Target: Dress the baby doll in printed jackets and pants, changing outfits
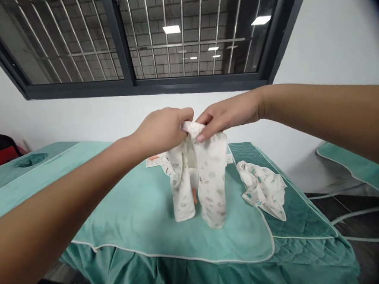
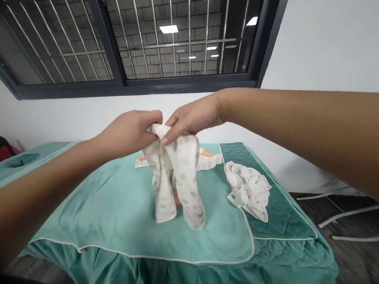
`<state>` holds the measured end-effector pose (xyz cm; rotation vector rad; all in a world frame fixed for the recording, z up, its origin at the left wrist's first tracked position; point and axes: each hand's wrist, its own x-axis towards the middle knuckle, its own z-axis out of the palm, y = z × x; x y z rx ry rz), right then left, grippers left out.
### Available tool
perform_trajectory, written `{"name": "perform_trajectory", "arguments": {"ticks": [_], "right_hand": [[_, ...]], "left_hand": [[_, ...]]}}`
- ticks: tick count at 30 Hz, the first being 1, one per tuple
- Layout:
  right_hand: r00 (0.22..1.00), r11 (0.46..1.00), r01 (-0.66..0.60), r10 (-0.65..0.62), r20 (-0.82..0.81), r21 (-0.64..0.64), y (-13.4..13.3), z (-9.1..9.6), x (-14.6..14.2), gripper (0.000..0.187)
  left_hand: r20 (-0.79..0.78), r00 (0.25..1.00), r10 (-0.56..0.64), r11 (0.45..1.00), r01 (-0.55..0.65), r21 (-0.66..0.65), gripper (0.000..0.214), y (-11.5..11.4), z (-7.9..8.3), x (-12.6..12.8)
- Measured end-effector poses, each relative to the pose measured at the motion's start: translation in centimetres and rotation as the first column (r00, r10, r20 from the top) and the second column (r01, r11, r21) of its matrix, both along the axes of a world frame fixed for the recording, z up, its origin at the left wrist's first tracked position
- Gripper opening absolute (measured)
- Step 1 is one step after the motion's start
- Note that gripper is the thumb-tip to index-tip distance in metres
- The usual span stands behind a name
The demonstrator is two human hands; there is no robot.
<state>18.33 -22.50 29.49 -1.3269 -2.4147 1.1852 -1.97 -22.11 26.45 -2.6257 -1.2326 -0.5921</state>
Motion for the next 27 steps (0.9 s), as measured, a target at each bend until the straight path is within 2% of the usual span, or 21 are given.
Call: {"name": "perform_trajectory", "arguments": {"ticks": [3,5,7,9,12,14,17,19,21,23,25,27], "right_hand": [[0.979,0.955,0.202,-0.186,-0.088,0.218,0.8,0.3,1.6,0.031],[0.965,0.925,0.258,-0.263,-0.021,0.277,1.3,0.4,3.1,0.028],[0.956,0.941,0.253,-0.279,0.094,0.224,1.6,0.3,4.3,0.027],[0.959,0.963,0.236,-0.252,0.131,0.128,1.5,-0.2,4.8,0.028],[0.978,0.976,0.204,-0.199,-0.068,0.075,1.0,-1.5,3.9,0.03],[0.95,0.98,0.182,-0.156,-0.272,0.076,0.9,-2.8,2.5,0.03],[0.852,0.987,0.155,-0.109,-0.511,0.048,1.4,-4.8,-0.1,0.026],[0.762,0.989,0.146,-0.099,-0.64,0.022,2.2,-6.1,-1.9,0.023],[0.65,0.989,0.15,-0.097,-0.753,0.002,3.4,-7.5,-3.6,0.02],[0.564,0.987,0.158,-0.109,-0.818,-0.022,4.8,-9.4,-5.3,0.021],[0.549,0.98,0.192,-0.15,-0.823,-0.05,6.6,-11.9,-6.7,0.031],[0.578,0.952,0.298,-0.235,-0.782,-0.066,9.0,-15.0,-7.7,0.051]], "left_hand": [[0.082,0.996,0.027,0.999,-0.023,-0.048,0.014,0.8,0.0,-0.7],[0.052,0.996,0.069,0.989,-0.061,-0.137,0.025,1.6,-0.4,-1.8],[-0.006,0.997,0.08,0.972,-0.079,-0.223,0.037,2.6,-1.2,-3.0],[0.008,0.999,0.053,0.957,-0.048,-0.288,0.044,3.2,-2.2,-3.9],[0.249,0.967,0.046,0.951,0.034,-0.308,0.048,3.5,-3.6,-4.4],[0.47,0.881,0.061,0.949,0.094,-0.3,0.048,3.3,-4.0,-4.1],[0.736,0.676,0.037,0.919,0.265,-0.29,0.044,3.2,-4.7,-3.5],[0.843,0.537,0.0,0.895,0.376,-0.24,0.044,3.5,-5.8,-3.2],[0.891,0.453,-0.02,0.895,0.405,-0.186,0.05,4.1,-8.1,-3.2],[0.884,0.466,0.027,0.913,0.349,-0.212,0.064,5.1,-11.6,-3.6],[0.852,0.492,0.178,0.925,0.211,-0.316,0.056,6.3,-15.7,-4.4],[0.807,0.474,0.351,0.874,0.142,-0.464,0.046,7.6,-19.8,-5.7]]}}
